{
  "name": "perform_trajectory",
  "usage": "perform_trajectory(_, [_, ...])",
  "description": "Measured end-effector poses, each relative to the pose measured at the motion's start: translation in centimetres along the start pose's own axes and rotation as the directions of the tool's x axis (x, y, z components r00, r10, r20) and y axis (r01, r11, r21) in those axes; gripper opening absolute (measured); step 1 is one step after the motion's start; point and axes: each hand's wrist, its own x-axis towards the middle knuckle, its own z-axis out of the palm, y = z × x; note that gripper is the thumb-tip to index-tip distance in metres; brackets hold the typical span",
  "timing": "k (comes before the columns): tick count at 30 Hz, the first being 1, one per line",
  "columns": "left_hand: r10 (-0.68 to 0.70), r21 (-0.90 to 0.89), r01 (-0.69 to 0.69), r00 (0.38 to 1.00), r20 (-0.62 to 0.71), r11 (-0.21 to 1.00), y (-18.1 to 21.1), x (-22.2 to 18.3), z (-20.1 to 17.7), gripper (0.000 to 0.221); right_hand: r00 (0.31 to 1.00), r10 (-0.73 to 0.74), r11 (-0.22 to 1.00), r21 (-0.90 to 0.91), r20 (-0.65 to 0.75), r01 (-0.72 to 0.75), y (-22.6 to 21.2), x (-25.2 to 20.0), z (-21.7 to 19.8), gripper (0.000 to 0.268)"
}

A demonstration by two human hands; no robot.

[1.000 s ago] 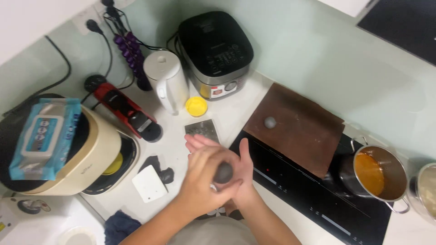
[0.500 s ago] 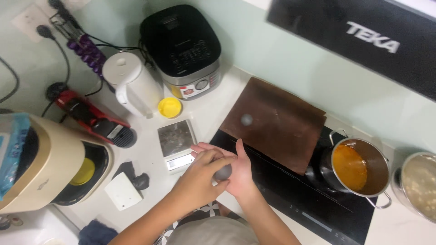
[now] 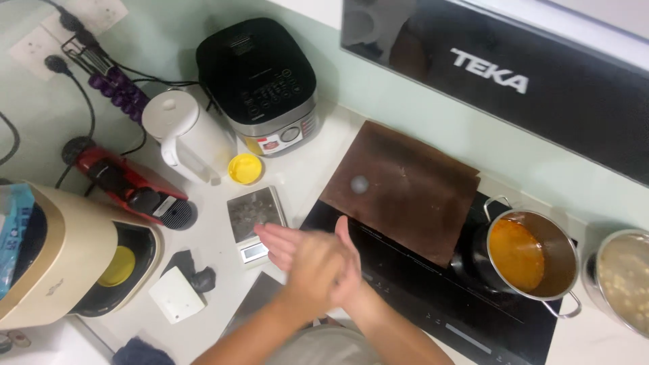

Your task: Shaping pieces of charcoal-infused dough into round balls and placing them on a baking sheet.

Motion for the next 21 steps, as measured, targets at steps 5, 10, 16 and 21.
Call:
perform_trajectory(5, [0.056,0.041,-0.057,0.998,0.012,0.998,-0.5,0.1,-2.7,0.032,0.994,-0.052,0.999,-0.01,-0.093,0.051,-0.8,0.7,2.0,0.119])
perform_trajectory(10, [-0.099,-0.027,0.098,0.995,-0.014,0.995,0.1,-0.8,-3.0,0.026,0.999,-0.001,1.0,0.002,-0.039,0.002,0.4,1.8,2.0,0.119])
perform_trajectory(16, [-0.122,0.138,0.13,0.99,-0.068,0.982,-0.5,0.2,-4.1,0.027,0.998,-0.037,0.999,0.002,-0.047,0.037,0.8,2.5,3.0,0.118])
perform_trajectory(21, [0.066,0.049,-0.068,0.997,0.036,0.997,-1.1,-1.0,-4.5,0.029,0.998,-0.056,0.998,0.003,-0.028,0.056,-0.3,2.3,2.2,0.12])
